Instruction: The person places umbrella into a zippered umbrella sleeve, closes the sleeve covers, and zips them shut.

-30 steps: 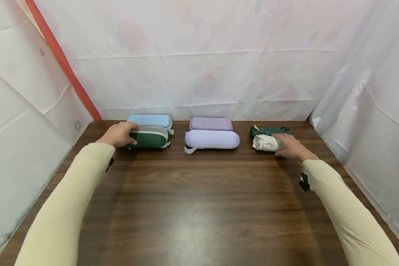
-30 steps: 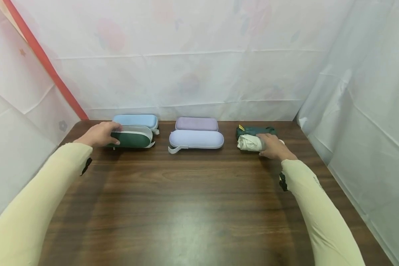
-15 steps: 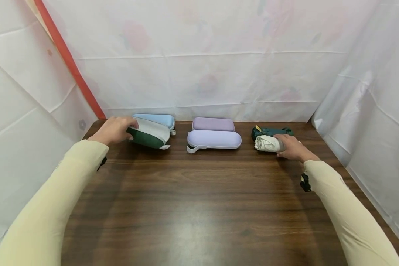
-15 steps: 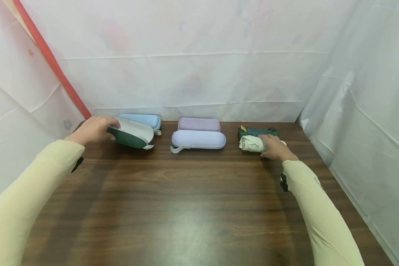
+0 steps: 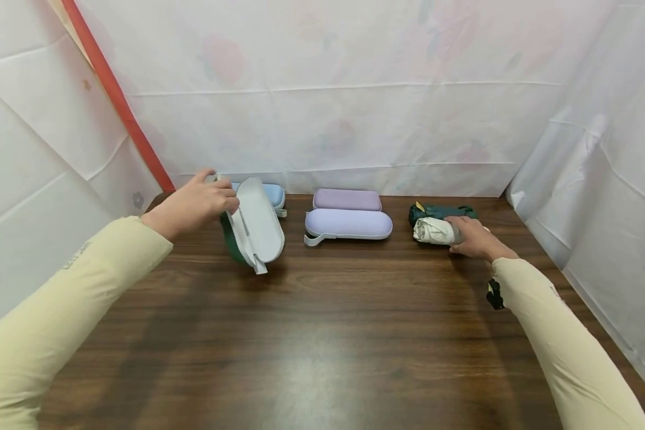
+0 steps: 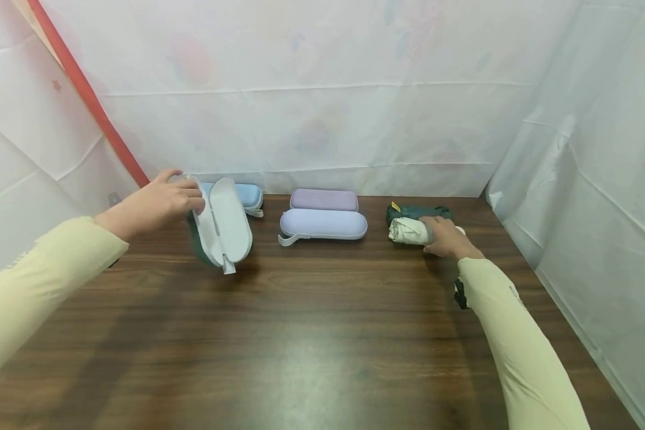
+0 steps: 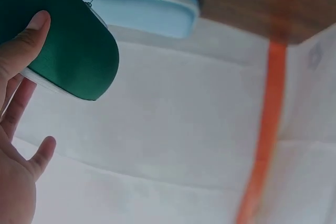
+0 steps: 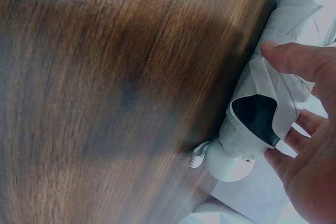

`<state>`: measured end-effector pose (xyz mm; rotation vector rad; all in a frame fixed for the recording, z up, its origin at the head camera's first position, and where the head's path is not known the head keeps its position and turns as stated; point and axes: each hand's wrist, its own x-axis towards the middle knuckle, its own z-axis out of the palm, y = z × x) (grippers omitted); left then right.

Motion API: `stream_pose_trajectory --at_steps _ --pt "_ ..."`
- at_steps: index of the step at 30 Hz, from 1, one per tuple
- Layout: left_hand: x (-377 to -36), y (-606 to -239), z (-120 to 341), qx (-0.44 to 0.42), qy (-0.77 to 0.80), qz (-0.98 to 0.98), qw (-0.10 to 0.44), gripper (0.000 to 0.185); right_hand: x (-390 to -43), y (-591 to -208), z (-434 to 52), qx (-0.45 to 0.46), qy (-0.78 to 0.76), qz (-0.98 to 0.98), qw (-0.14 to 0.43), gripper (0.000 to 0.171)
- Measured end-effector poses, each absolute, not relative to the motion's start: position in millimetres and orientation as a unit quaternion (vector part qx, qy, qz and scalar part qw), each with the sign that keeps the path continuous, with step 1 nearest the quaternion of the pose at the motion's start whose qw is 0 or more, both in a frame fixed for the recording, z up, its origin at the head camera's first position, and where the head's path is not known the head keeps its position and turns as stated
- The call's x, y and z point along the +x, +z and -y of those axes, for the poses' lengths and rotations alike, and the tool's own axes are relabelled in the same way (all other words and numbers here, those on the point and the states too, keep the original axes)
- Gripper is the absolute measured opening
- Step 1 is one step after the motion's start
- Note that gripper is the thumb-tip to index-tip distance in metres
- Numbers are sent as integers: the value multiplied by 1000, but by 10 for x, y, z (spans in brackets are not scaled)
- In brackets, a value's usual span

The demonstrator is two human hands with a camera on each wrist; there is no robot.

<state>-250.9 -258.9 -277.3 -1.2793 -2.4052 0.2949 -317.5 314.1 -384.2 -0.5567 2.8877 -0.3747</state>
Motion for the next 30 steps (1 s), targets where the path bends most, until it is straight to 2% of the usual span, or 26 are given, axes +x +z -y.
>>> stream_pose_trajectory --at_steps 10,18,30 --pt "-2318 -2645 1908 -540 228 786 196 17 -3156 -3841 -3160 -184 -125 -972 81 72" --pt "-2247 -2668 1364 -587 336 700 229 14 -3143 -3853 -3187 -189 -123 -971 77 72" --pt "-2250 -2715 778 -665 487 513 241 16 -3071 -3833 -3192 -181 -128 -972 75 72"
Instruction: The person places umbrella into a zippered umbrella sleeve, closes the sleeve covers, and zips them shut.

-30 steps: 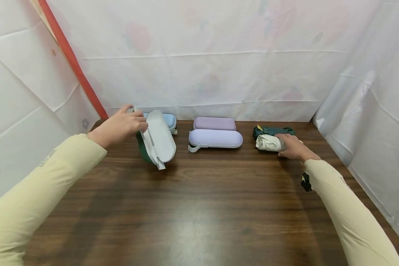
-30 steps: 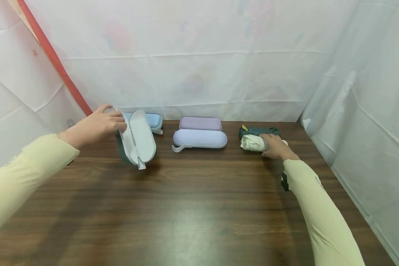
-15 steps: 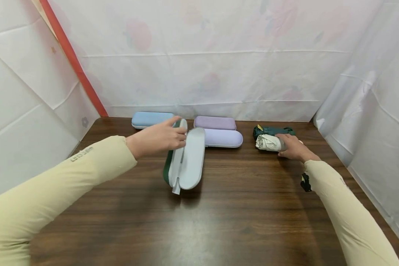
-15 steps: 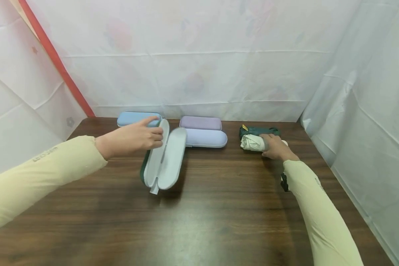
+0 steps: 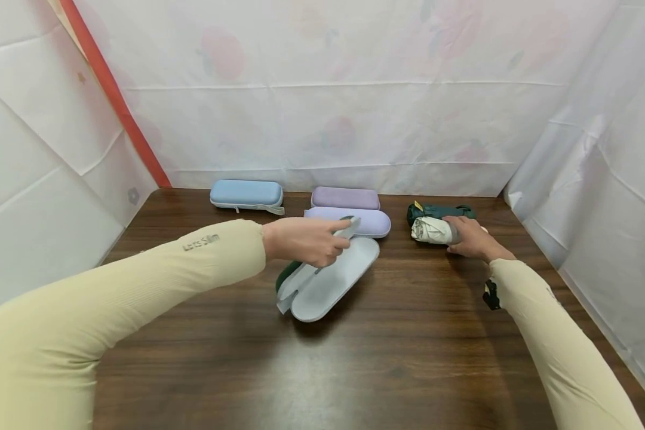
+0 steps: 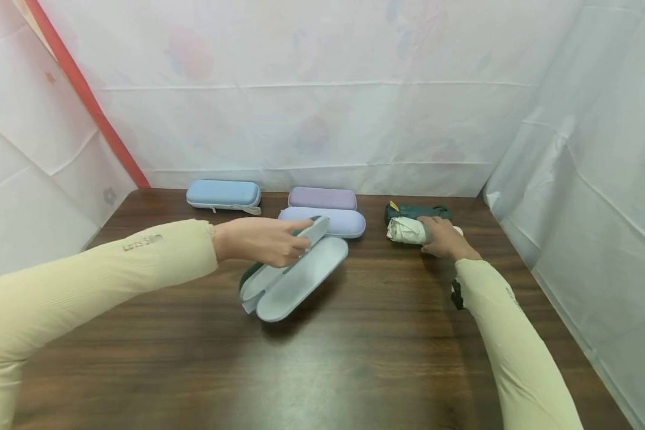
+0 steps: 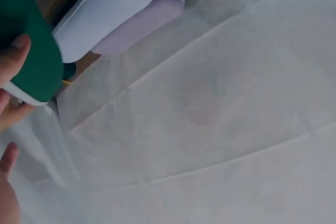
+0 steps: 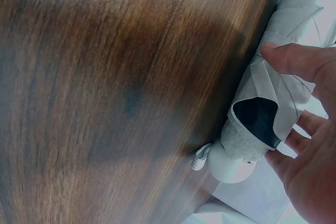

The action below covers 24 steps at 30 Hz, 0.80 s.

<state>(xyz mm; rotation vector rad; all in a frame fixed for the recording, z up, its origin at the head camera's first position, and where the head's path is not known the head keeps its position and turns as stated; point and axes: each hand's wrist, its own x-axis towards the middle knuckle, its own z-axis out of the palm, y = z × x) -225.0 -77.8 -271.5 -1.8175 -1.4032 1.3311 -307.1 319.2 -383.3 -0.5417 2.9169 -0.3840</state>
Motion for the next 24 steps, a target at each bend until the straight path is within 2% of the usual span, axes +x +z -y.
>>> stream_pose_trajectory --at_steps 12,24 --pt "-2242 -2935 493 -736 539 342 227 19 -3095 -3873 -3203 -182 -131 -972 73 73" --pt "-2257 -3052 609 -743 501 384 223 20 -3062 -3839 -3138 -181 -133 -972 75 72"
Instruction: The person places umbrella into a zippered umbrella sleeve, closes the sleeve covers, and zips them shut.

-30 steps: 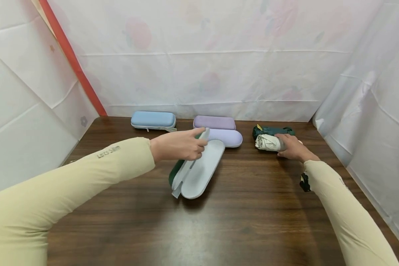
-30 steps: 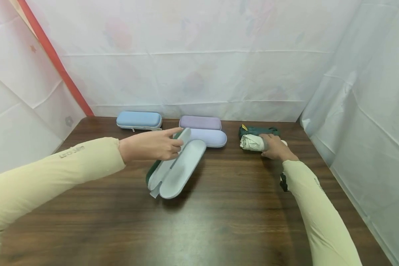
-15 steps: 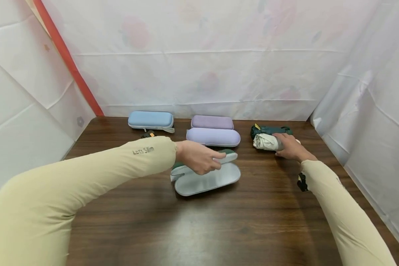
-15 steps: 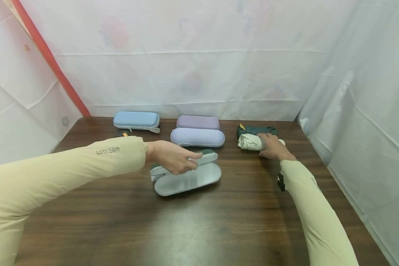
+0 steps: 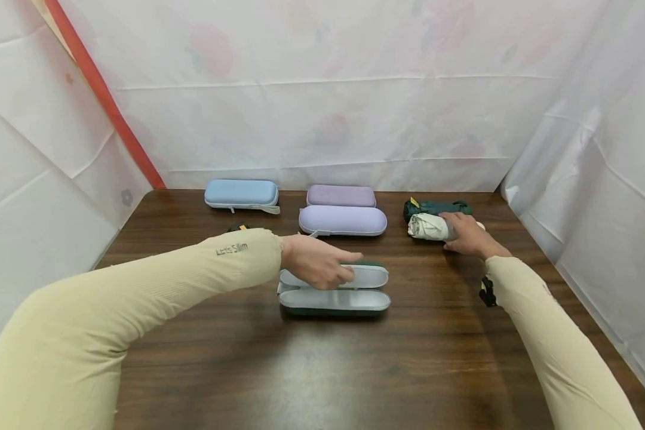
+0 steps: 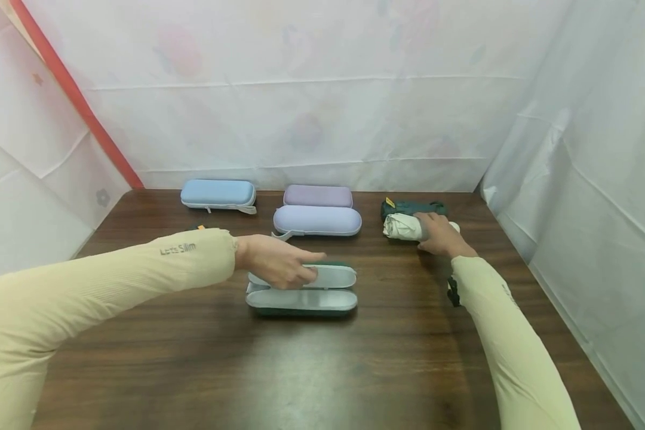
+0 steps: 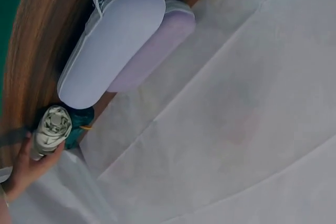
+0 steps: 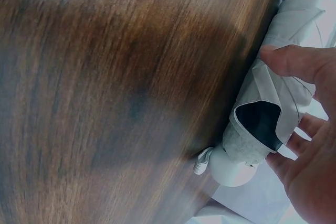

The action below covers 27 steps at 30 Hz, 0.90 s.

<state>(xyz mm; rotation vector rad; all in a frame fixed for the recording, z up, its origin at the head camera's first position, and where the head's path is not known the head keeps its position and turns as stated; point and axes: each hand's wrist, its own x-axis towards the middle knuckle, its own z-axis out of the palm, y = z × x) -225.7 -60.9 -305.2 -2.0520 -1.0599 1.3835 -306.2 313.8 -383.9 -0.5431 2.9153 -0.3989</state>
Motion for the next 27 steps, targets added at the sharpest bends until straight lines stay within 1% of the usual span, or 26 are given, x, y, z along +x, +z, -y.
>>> stream_pose_trajectory --at_steps 3,5,7,9,11,12,15,17,19,23,27 --pt "-2291 -3111 696 -733 456 457 214 23 -3062 -3845 -3122 -182 -133 -971 75 72" --pt "-2321 -3172 755 -707 397 551 195 29 -3070 -3841 -3114 -182 -134 -971 75 72" --pt "-2357 -3247 811 -658 309 671 146 43 -3079 -3833 -3108 -182 -134 -971 76 72" --pt "-2402 -3331 865 -588 210 777 81 57 -3083 -3825 -3102 -181 -135 -971 76 72" --pt "-2460 -3422 915 -513 128 849 13 68 -3087 -3826 -3102 -178 -135 -972 77 72" --pt "-2492 -3466 939 -479 96 872 -20 69 -3085 -3827 -3104 -175 -135 -972 79 72" --pt "-2585 -3587 997 -404 35 909 -101 64 -3078 -3846 -3109 -169 -134 -973 84 72" --pt "-2637 -3646 1018 -377 4 917 -129 57 -3069 -3857 -3111 -167 -135 -973 86 72" --pt "-2675 -3682 1033 -361 -22 922 -140 48 -3062 -3867 -3112 -169 -134 -973 84 73" --pt "-2701 -3687 1043 -364 -45 921 -129 32 -3058 -3871 -3113 -173 -131 -973 79 73" --pt "-2661 -3624 1043 -366 -57 920 -129 28 -3073 -3864 -3129 -177 -123 -974 73 72"
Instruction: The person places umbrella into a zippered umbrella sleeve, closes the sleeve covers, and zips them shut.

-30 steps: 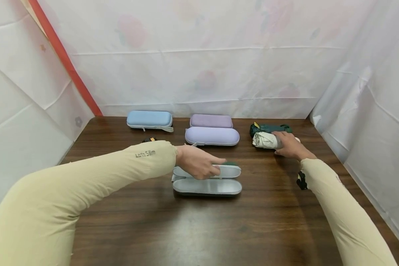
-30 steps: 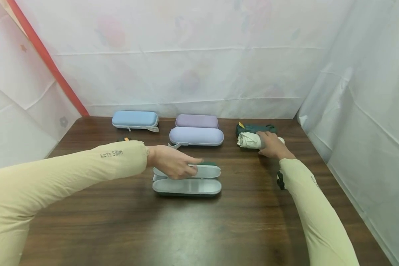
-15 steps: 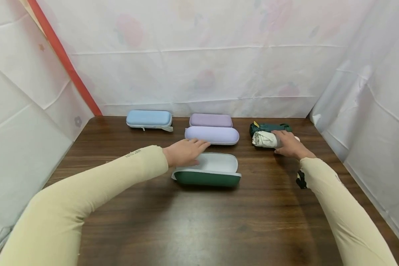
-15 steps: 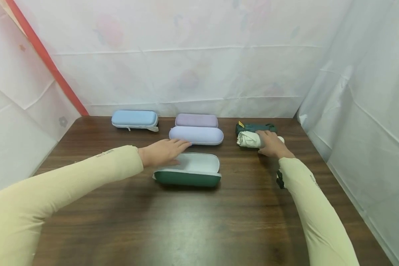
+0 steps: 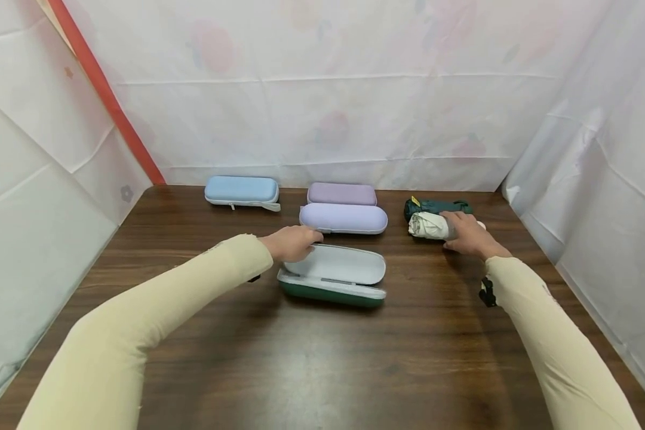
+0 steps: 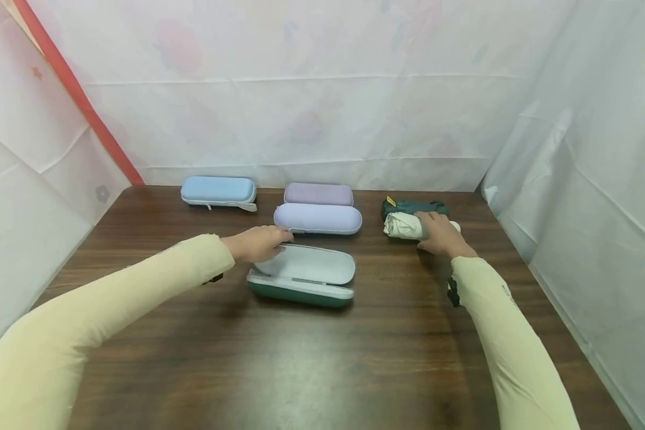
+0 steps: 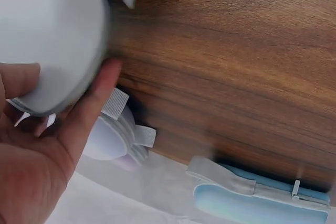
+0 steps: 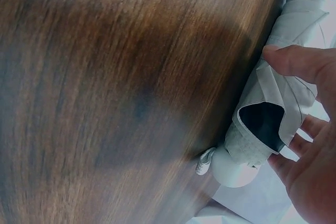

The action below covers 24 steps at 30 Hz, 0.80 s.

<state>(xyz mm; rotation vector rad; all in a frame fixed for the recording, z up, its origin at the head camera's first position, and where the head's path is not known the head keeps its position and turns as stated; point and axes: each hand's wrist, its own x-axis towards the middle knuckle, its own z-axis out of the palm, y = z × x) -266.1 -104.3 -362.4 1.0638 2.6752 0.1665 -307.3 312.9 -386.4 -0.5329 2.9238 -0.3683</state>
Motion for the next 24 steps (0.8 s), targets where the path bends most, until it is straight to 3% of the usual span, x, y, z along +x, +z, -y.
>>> stream_pose_trajectory --at_steps 9,24 --pt "-2576 -3587 1108 325 126 -916 196 38 -3098 -3859 -3099 -189 -73 -979 31 70" --pt "-2512 -3543 1225 356 190 -900 167 45 -3144 -3974 -3103 -239 -42 -969 -38 64"
